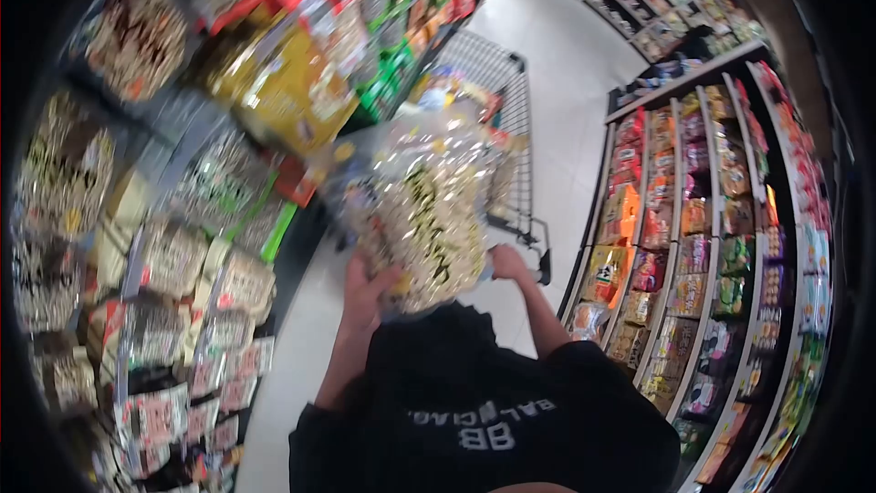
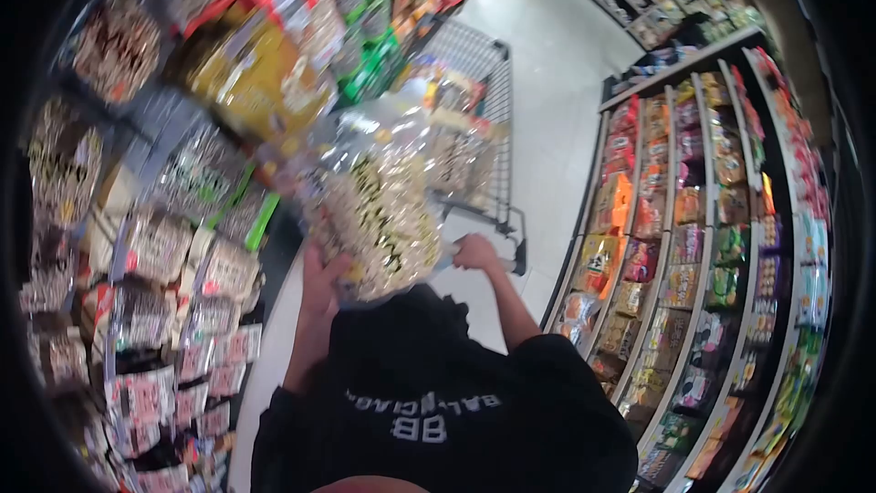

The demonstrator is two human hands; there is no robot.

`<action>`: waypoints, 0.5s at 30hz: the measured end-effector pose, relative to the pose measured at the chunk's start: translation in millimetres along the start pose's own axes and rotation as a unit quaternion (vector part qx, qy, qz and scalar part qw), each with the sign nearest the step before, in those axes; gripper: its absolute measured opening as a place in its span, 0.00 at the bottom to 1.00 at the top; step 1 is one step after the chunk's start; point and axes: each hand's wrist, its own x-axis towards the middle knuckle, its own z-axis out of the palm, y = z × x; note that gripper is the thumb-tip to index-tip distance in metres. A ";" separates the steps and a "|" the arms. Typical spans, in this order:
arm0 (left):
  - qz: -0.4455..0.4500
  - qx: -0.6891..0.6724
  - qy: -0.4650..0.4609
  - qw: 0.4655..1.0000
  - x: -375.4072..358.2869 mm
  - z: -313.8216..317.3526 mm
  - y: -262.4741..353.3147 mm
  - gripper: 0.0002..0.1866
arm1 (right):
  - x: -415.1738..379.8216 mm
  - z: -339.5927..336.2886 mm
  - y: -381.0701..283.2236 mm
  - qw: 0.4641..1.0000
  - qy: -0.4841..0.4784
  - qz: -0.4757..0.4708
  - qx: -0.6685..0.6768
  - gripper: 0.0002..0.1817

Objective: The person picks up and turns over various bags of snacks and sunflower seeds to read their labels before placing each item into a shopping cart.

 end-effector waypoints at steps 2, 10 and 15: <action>-0.009 -0.021 0.005 1.000 6.2 -12.4 -0.7 0.33 | -0.7 -6.3 -9.6 0.998 -0.024 0.025 0.046 0.12; -0.049 -0.078 0.004 0.996 7.7 -35.1 3.8 0.32 | 9.0 -5.7 -13.9 0.991 -0.042 0.099 0.074 0.20; -0.054 -0.073 -0.007 0.996 7.2 -41.7 1.9 0.31 | 18.3 -7.9 -5.8 0.974 -0.127 0.131 0.138 0.22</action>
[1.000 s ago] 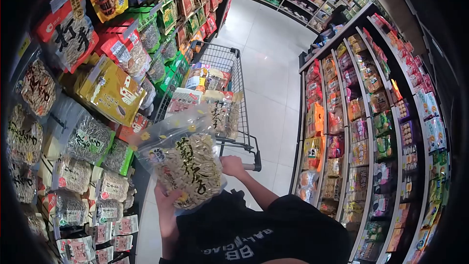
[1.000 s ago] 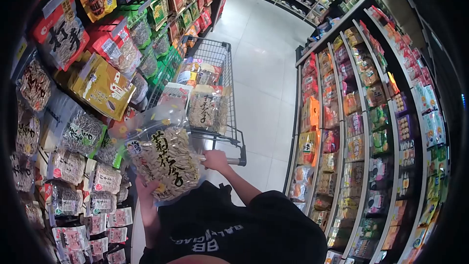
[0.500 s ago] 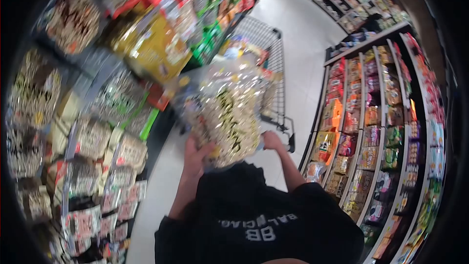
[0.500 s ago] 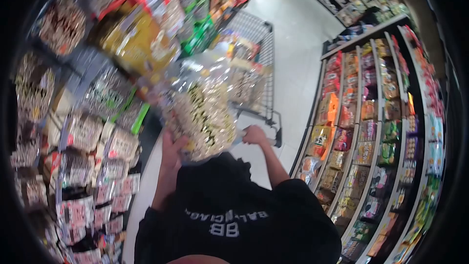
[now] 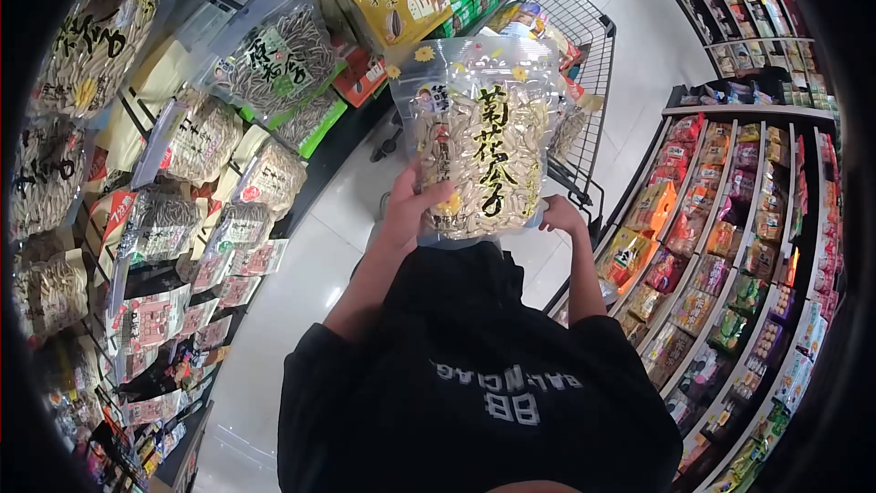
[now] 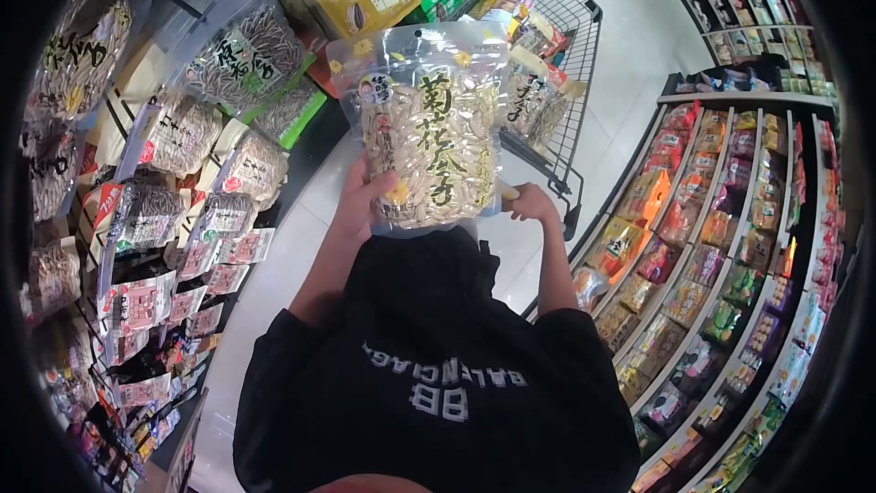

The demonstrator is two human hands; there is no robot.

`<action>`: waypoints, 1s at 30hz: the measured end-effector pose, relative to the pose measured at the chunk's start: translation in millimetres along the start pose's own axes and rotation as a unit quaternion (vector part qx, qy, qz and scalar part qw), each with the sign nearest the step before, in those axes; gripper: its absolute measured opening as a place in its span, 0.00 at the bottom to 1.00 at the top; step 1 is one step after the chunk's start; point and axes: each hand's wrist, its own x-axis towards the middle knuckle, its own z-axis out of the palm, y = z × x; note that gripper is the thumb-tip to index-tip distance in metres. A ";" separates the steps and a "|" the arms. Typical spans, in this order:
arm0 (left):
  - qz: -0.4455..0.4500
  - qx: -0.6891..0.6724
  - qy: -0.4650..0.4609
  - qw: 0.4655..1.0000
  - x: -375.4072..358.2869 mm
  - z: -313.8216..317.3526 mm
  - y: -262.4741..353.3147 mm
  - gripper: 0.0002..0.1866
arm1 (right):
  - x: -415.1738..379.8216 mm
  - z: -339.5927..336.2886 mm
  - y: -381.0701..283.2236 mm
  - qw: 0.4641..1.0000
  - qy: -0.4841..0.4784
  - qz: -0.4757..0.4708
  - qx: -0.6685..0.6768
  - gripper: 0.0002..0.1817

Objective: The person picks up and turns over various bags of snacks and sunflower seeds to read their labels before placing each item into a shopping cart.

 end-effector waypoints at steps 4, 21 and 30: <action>0.007 0.016 0.003 1.000 -3.3 1.4 7.7 0.30 | -3.2 -9.2 -3.8 0.995 -0.078 0.009 0.054 0.21; 0.075 0.194 0.010 0.978 16.8 12.2 13.3 0.31 | -115.8 28.4 -148.3 0.849 0.243 -0.415 0.219 0.28; 0.314 0.664 -0.127 0.667 -7.2 45.9 18.4 0.34 | -107.9 55.7 -175.7 0.732 0.072 -0.404 0.544 0.38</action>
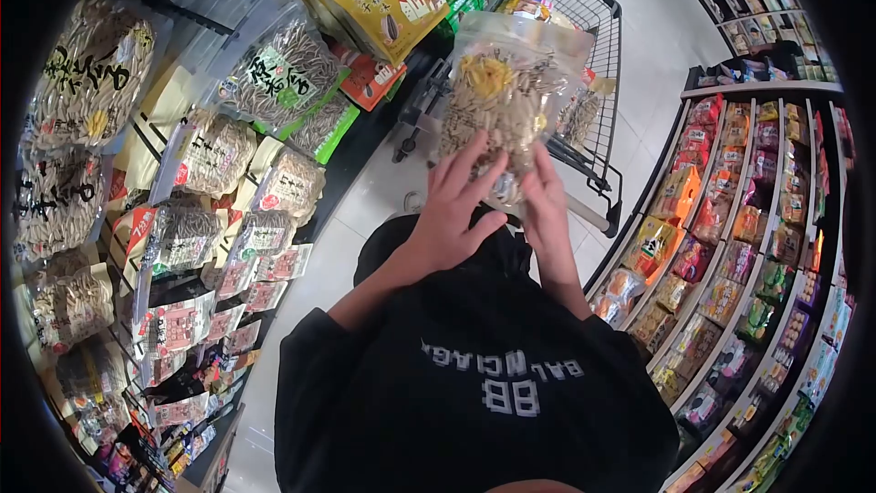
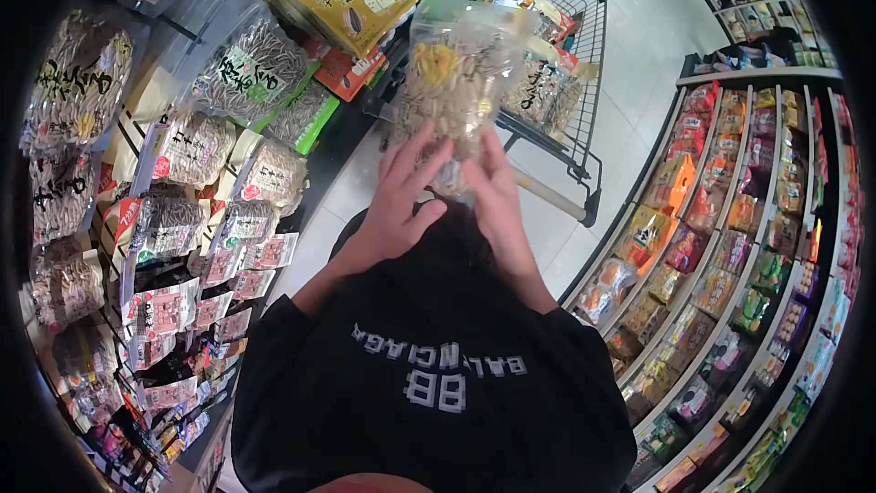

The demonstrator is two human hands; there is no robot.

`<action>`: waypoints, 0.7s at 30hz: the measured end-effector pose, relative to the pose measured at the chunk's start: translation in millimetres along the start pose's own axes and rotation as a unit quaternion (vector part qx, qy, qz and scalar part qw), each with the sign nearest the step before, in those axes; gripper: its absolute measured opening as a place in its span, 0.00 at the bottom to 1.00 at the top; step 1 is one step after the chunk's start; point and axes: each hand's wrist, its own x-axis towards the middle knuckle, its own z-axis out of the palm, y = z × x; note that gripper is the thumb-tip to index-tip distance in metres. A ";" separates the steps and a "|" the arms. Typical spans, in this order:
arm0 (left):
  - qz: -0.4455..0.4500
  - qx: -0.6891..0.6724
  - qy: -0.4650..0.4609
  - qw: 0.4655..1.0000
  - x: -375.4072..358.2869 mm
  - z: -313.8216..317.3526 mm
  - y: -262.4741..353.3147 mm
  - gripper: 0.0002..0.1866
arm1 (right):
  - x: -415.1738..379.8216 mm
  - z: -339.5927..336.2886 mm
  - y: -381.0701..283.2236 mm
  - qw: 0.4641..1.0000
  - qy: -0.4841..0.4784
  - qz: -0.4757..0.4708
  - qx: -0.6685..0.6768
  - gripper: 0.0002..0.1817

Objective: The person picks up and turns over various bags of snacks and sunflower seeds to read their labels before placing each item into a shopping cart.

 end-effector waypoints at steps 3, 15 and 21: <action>0.017 -0.060 0.013 0.998 2.1 -2.2 -1.1 0.25 | 9.5 -21.3 -0.1 0.992 0.054 0.062 0.100 0.30; -0.092 0.032 0.192 0.977 -6.6 13.3 -61.9 0.07 | 25.5 -78.4 28.2 0.968 0.135 0.040 0.210 0.24; -0.058 0.027 0.136 0.989 6.1 73.2 -92.1 0.22 | 43.1 -113.9 37.7 0.958 0.206 0.038 0.194 0.24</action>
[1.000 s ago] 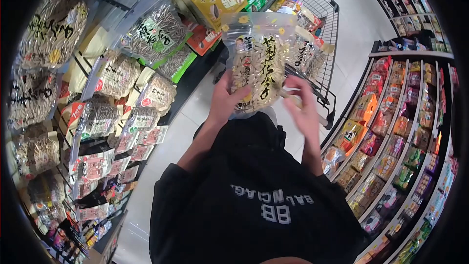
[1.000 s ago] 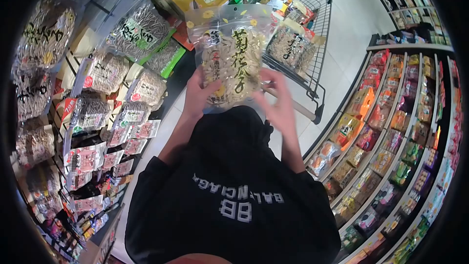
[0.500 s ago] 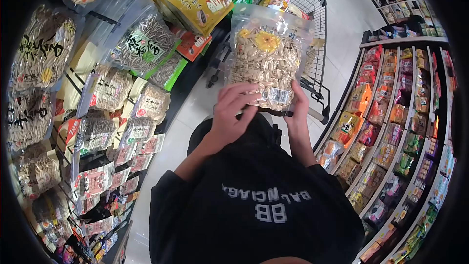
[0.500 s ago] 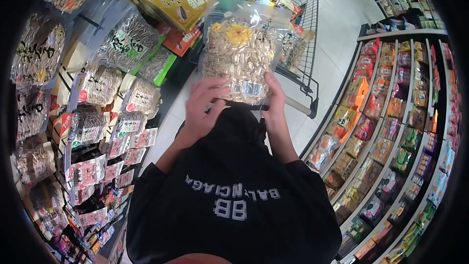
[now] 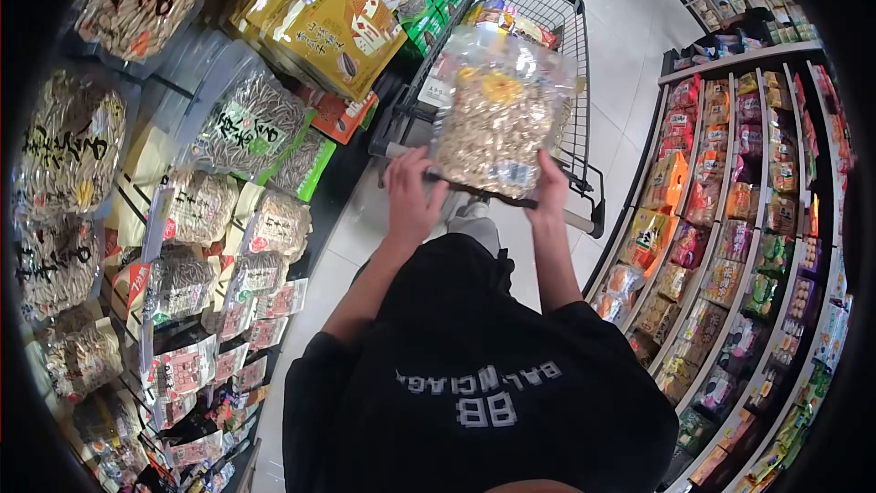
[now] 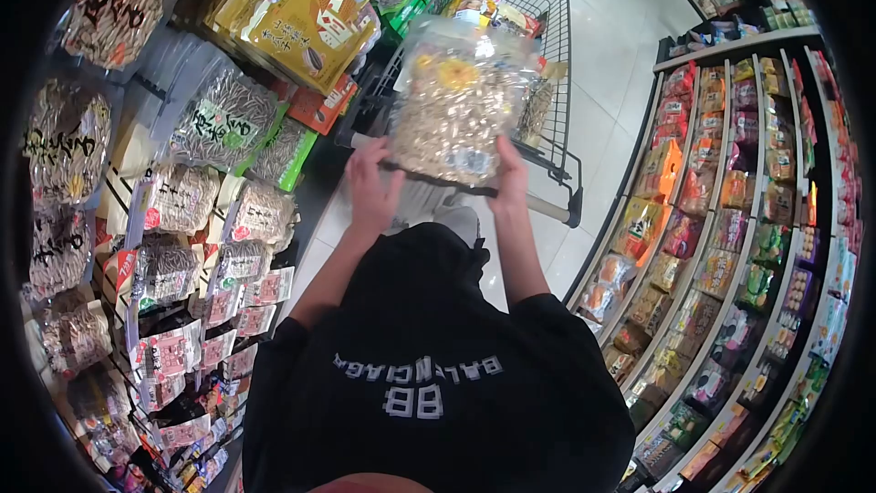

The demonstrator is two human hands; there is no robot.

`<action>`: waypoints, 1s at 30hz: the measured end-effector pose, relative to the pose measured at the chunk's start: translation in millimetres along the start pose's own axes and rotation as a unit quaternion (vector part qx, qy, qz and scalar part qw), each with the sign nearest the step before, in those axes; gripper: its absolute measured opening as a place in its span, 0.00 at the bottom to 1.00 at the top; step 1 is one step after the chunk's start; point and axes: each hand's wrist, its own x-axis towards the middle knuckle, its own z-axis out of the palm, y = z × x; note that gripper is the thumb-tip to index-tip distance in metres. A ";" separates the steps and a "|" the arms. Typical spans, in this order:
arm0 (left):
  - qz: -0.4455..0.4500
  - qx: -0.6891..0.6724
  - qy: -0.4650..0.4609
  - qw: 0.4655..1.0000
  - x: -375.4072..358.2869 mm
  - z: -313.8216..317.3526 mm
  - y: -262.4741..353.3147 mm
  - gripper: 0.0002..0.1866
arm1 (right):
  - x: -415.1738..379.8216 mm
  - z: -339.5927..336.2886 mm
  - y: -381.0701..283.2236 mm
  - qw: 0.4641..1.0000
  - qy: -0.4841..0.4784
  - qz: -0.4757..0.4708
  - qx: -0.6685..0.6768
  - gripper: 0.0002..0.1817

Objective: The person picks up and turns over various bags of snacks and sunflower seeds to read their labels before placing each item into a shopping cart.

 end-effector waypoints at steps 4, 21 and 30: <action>0.044 0.013 -0.116 0.992 0.6 29.0 17.4 0.28 | 43.9 -36.7 -67.4 0.986 0.066 -0.112 -0.108 0.26; 0.055 0.090 -0.266 0.958 -10.7 28.7 5.9 0.31 | 317.3 -260.0 -24.9 0.894 -0.014 0.052 -0.445 0.23; -0.282 0.083 0.310 0.904 -10.1 -91.7 -87.9 0.28 | 316.2 -264.6 -22.3 0.767 0.028 -0.092 -0.635 0.17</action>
